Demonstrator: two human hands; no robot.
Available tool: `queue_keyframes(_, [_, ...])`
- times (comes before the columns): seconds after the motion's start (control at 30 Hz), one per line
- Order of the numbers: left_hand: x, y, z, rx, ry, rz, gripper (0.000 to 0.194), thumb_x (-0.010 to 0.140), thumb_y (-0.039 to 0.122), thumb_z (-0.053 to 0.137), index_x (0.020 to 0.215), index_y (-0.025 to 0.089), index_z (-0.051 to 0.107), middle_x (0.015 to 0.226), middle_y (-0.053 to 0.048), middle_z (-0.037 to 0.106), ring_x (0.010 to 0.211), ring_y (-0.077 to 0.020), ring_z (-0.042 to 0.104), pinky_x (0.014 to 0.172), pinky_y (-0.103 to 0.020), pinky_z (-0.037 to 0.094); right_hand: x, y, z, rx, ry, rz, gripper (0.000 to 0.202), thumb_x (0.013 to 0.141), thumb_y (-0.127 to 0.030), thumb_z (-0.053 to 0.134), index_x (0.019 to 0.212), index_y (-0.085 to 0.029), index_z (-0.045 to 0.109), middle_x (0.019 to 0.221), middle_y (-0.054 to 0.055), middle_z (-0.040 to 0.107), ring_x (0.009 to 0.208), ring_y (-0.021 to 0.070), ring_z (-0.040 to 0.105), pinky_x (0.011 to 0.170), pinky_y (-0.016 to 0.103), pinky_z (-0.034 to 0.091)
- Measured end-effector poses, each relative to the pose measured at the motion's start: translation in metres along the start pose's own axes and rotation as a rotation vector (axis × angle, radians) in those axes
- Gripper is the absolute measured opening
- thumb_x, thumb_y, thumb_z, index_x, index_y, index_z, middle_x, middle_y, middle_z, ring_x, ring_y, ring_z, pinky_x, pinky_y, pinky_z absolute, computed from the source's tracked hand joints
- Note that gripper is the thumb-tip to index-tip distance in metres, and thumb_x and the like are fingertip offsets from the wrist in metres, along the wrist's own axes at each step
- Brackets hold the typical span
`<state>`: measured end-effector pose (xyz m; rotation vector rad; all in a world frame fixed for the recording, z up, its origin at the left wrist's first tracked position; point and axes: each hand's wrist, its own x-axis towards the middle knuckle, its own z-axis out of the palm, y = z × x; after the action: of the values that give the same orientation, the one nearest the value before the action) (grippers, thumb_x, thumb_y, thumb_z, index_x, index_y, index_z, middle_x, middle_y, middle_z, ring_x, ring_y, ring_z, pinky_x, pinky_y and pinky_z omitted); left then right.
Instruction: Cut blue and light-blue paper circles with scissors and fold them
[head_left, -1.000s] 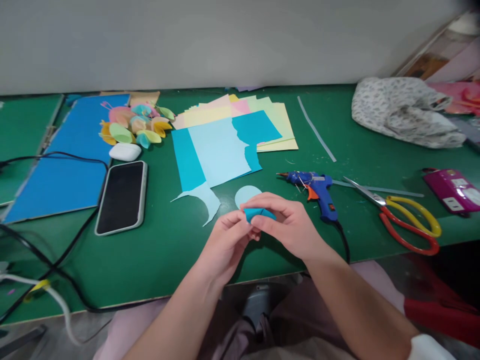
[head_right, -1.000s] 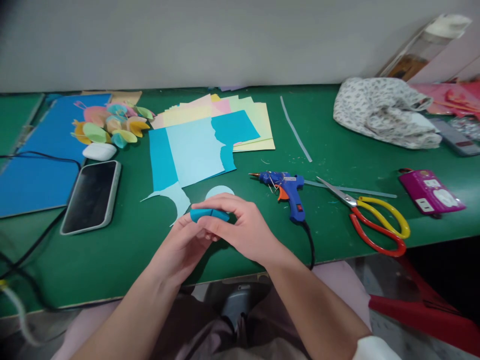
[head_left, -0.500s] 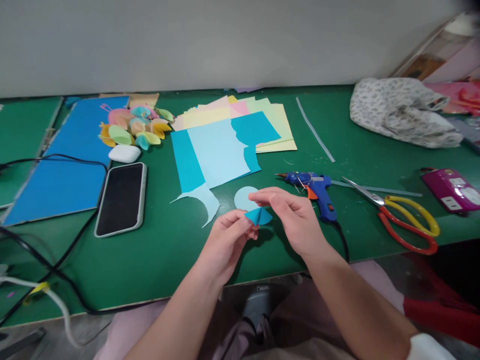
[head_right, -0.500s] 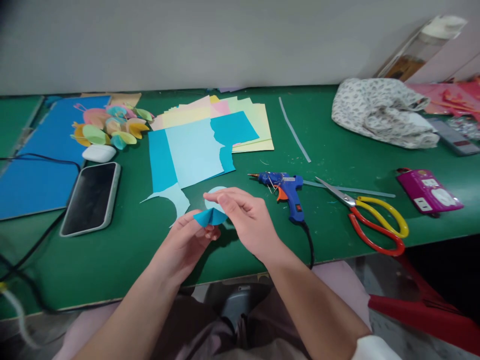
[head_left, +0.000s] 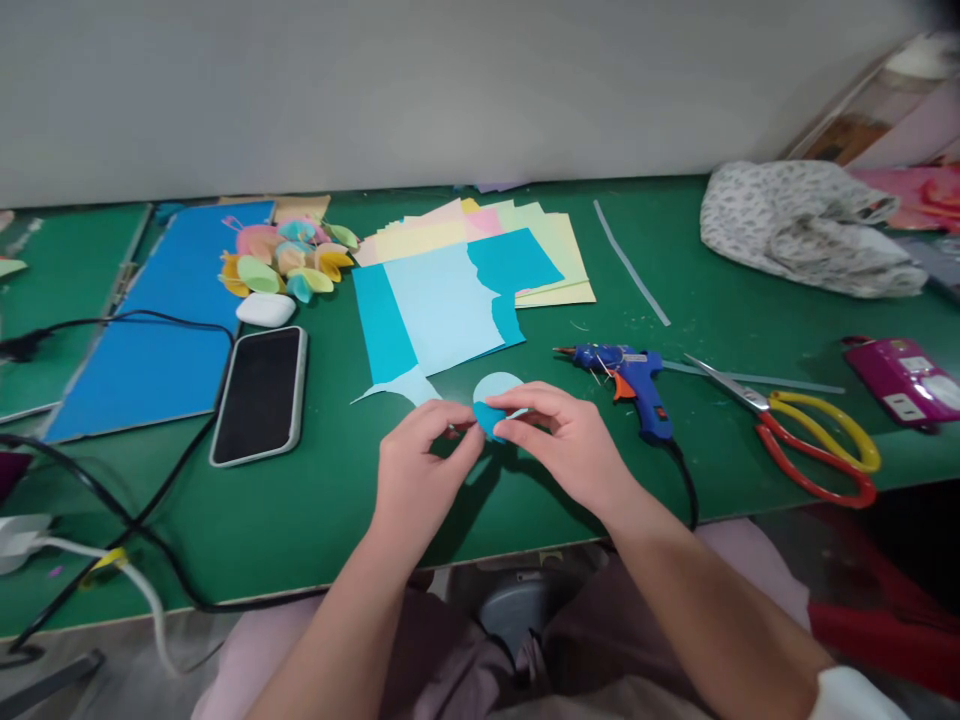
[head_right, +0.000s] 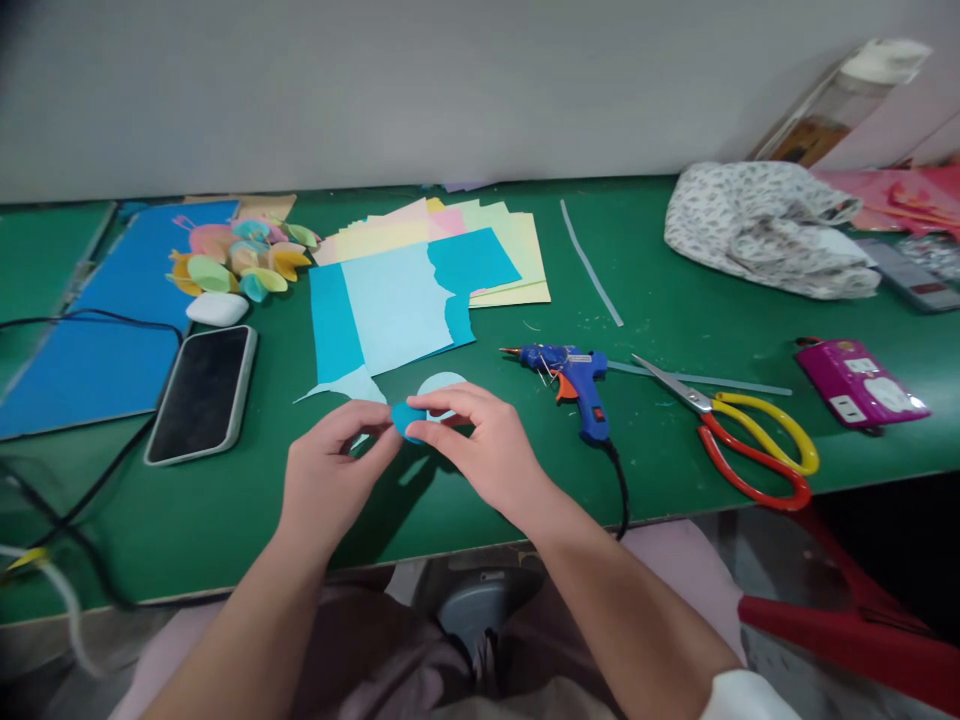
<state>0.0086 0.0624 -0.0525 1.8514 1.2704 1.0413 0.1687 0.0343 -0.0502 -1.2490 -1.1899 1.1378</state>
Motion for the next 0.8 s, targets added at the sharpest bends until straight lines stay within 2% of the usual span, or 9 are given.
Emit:
queue_keyframes(0.1, [-0.002,0.000,0.004,-0.118,-0.031,-0.102,0.005,0.074,0.020,0.064,0.071,0.019,0.067,0.072,0.000,0.070,0.064,-0.0113,0.060,0.062,-0.022,0.048,-0.001,0.001,0.004,0.009,0.037,-0.026,0.014,0.074,-0.018,0.075,0.087,-0.024,0.078,0.089,0.000,0.072,0.080,0.0133,0.067,0.074,0.024,0.054])
queue_keyframes(0.23, [-0.005,0.001,0.007,-0.216,-0.052,-0.219,0.004,0.074,0.023,0.067,0.074,0.019,0.069,0.072,0.001,0.071,0.063,-0.0117,0.062,0.061,-0.022,0.049,-0.002,0.003,0.006,0.019,0.059,-0.042,0.012,0.075,-0.020,0.074,0.086,-0.025,0.078,0.088,0.000,0.072,0.079,0.0131,0.068,0.072,0.024,0.054])
queue_keyframes(0.37, [-0.006,0.000,0.005,-0.281,0.012,-0.250,0.007,0.074,0.022,0.068,0.080,0.020,0.066,0.073,0.002,0.069,0.066,-0.0109,0.063,0.063,-0.021,0.049,-0.003,0.002,0.004,-0.014,0.068,-0.064,0.010,0.080,-0.024,0.070,0.088,-0.024,0.077,0.091,0.001,0.074,0.083,0.0143,0.069,0.074,0.024,0.055])
queue_keyframes(0.5, [-0.003,-0.006,-0.007,-0.210,0.090,-0.234,0.025,0.075,0.022,0.068,0.098,0.023,0.059,0.073,0.004,0.065,0.067,-0.0108,0.061,0.065,-0.021,0.047,0.001,0.002,-0.004,-0.124,0.110,-0.079,0.014,0.086,-0.029,0.064,0.089,-0.022,0.076,0.092,0.002,0.074,0.083,0.0158,0.069,0.072,0.026,0.056])
queue_keyframes(0.57, [0.001,-0.010,-0.016,-0.045,0.081,-0.209,0.033,0.077,0.023,0.065,0.109,0.025,0.057,0.076,0.004,0.065,0.069,-0.0115,0.061,0.066,-0.022,0.047,0.003,0.005,-0.007,-0.290,0.123,-0.118,0.015,0.087,-0.027,0.062,0.092,-0.021,0.075,0.096,0.005,0.074,0.086,0.0185,0.069,0.074,0.029,0.057])
queue_keyframes(0.63, [0.007,-0.014,-0.024,0.103,0.054,-0.185,0.037,0.079,0.023,0.062,0.116,0.025,0.056,0.080,0.003,0.065,0.069,-0.0121,0.061,0.067,-0.024,0.048,0.006,0.010,-0.008,-0.550,0.095,-0.180,0.019,0.087,-0.025,0.063,0.101,-0.017,0.074,0.105,0.010,0.073,0.098,0.0240,0.067,0.084,0.037,0.056])
queue_keyframes(0.73, [0.017,-0.021,-0.032,0.242,-0.004,-0.133,0.039,0.081,0.023,0.057,0.120,0.023,0.055,0.083,0.001,0.066,0.073,-0.0137,0.064,0.069,-0.025,0.050,0.006,0.020,-0.003,-0.919,-0.064,-0.238,0.042,0.083,-0.029,0.069,0.121,-0.010,0.065,0.128,0.019,0.064,0.123,0.0344,0.055,0.103,0.051,0.046])
queue_keyframes(0.8, [0.022,-0.025,-0.034,0.342,-0.028,-0.079,0.040,0.083,0.021,0.052,0.123,0.023,0.053,0.087,-0.001,0.068,0.076,-0.0144,0.065,0.072,-0.025,0.051,0.002,0.024,0.001,-1.074,-0.180,-0.242,0.056,0.083,-0.035,0.069,0.130,-0.007,0.058,0.140,0.022,0.054,0.133,0.0376,0.046,0.109,0.057,0.038])
